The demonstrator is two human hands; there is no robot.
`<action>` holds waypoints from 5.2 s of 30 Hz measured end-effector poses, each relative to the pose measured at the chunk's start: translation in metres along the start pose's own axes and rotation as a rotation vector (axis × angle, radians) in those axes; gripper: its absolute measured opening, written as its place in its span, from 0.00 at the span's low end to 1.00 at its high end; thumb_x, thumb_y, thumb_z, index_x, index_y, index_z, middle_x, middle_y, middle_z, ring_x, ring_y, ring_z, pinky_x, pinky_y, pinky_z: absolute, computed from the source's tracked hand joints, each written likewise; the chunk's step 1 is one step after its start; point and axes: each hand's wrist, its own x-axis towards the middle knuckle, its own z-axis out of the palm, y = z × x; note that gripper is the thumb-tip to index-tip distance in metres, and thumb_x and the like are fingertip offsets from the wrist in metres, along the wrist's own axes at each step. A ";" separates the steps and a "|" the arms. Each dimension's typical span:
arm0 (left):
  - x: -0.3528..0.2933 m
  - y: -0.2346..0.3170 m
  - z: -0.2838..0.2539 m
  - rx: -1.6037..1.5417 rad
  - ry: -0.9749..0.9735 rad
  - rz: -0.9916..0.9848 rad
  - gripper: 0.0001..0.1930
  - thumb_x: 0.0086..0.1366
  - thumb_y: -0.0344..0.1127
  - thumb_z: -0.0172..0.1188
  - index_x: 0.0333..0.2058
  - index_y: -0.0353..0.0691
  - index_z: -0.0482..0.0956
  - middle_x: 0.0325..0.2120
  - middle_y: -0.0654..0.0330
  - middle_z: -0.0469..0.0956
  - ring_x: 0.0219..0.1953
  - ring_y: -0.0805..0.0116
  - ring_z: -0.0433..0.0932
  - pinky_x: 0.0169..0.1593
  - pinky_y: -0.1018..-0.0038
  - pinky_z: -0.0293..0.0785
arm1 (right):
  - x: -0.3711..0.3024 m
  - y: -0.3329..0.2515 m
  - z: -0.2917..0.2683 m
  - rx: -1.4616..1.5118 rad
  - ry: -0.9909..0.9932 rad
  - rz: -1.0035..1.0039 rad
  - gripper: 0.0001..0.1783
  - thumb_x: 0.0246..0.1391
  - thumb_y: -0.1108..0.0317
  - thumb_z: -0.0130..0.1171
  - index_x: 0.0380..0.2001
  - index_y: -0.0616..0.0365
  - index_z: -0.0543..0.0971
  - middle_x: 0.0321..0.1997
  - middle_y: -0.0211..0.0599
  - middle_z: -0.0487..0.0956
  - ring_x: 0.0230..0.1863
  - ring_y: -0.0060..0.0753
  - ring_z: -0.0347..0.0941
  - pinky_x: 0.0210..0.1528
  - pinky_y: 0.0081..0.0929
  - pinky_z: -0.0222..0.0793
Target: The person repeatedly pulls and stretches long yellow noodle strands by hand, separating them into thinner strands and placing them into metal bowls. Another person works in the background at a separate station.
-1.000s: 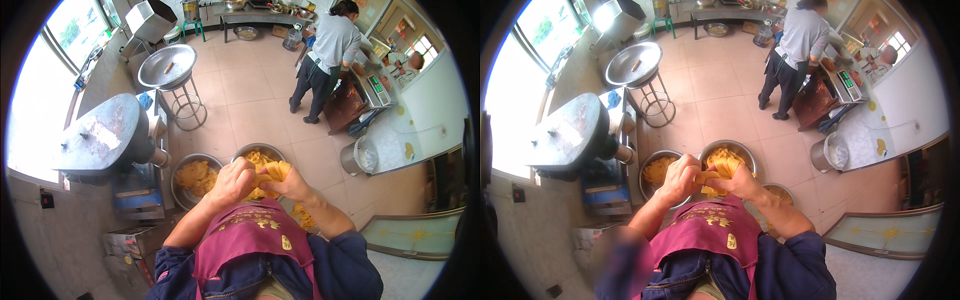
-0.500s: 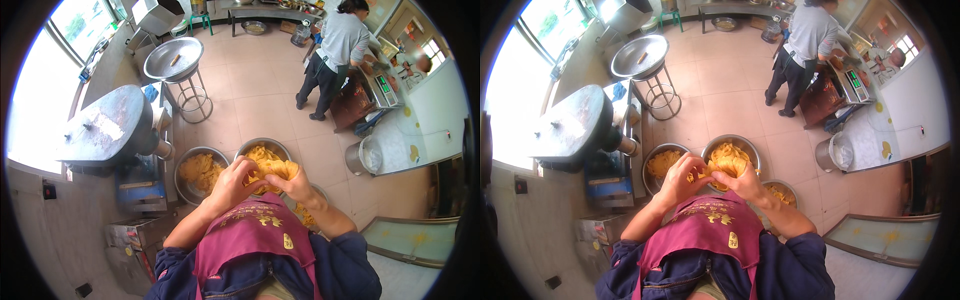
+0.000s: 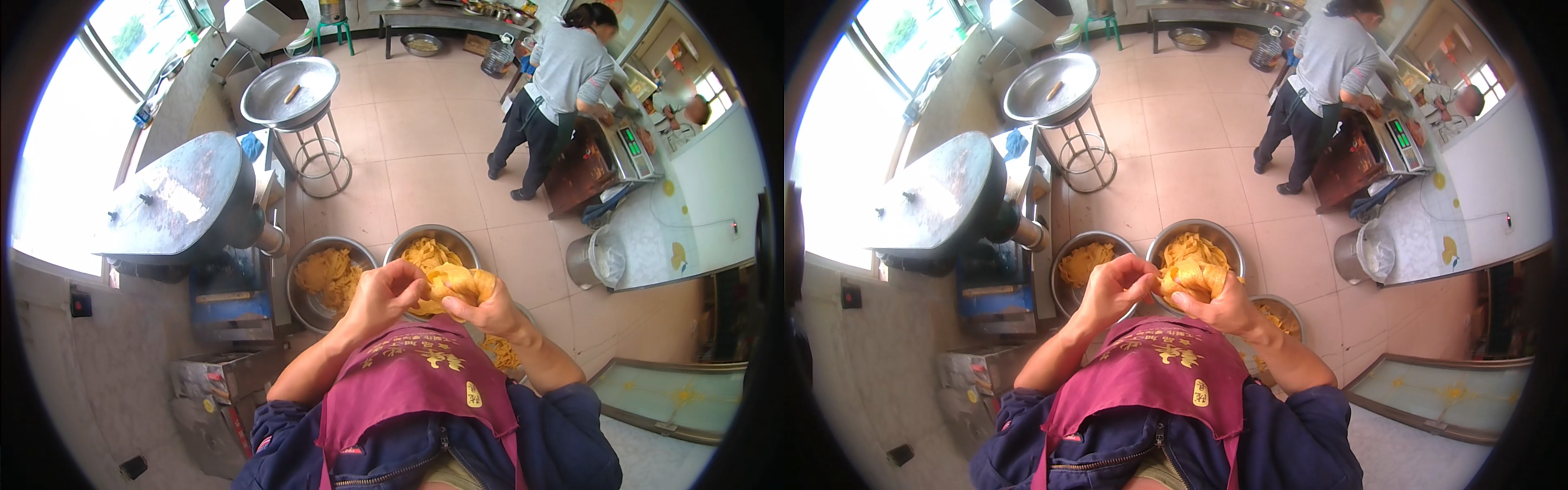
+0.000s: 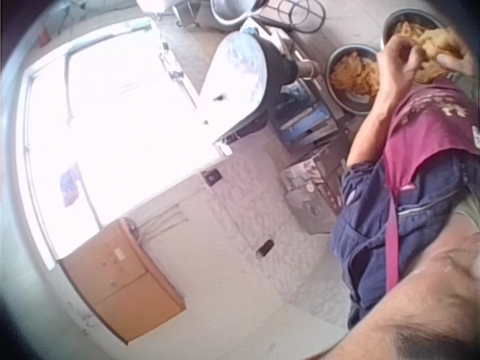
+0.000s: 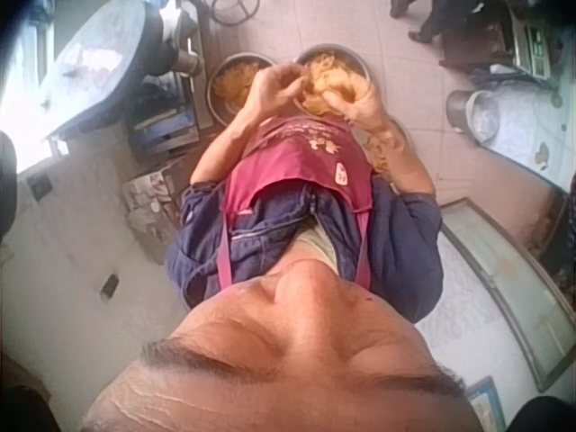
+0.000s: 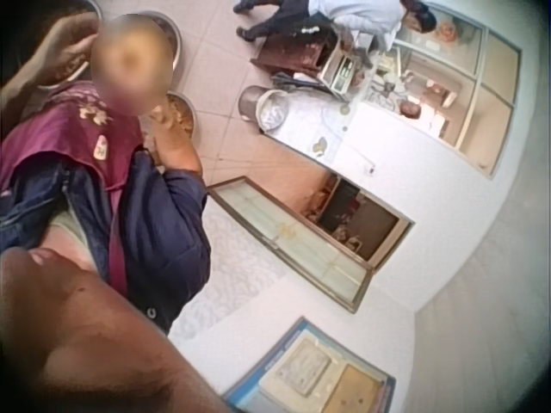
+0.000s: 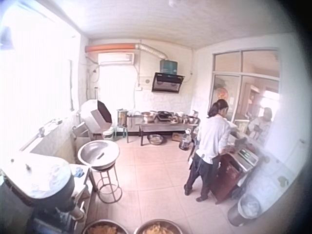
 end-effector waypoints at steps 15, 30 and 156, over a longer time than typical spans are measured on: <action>-0.006 -0.018 0.001 -0.436 -0.175 -0.038 0.09 0.79 0.37 0.51 0.49 0.38 0.72 0.42 0.59 0.76 0.42 0.69 0.81 0.40 0.74 0.80 | -0.010 0.001 -0.006 0.066 0.013 0.097 0.13 0.62 0.74 0.65 0.49 0.63 0.83 0.40 0.24 0.81 0.39 0.16 0.74 0.41 0.20 0.72; 0.004 -0.028 -0.002 -0.673 -0.087 -0.136 0.07 0.76 0.36 0.58 0.44 0.39 0.77 0.30 0.65 0.79 0.31 0.74 0.81 0.33 0.78 0.76 | -0.012 0.013 -0.019 -0.055 0.051 0.018 0.19 0.61 0.77 0.64 0.55 0.64 0.78 0.42 0.30 0.82 0.37 0.15 0.75 0.34 0.15 0.70; 0.062 0.037 0.042 0.284 -0.135 0.103 0.15 0.76 0.37 0.55 0.37 0.29 0.80 0.20 0.61 0.80 0.23 0.76 0.78 0.27 0.76 0.75 | -0.006 -0.002 -0.026 -0.049 0.211 -0.159 0.21 0.62 0.74 0.64 0.57 0.66 0.74 0.40 0.29 0.81 0.41 0.17 0.76 0.44 0.22 0.75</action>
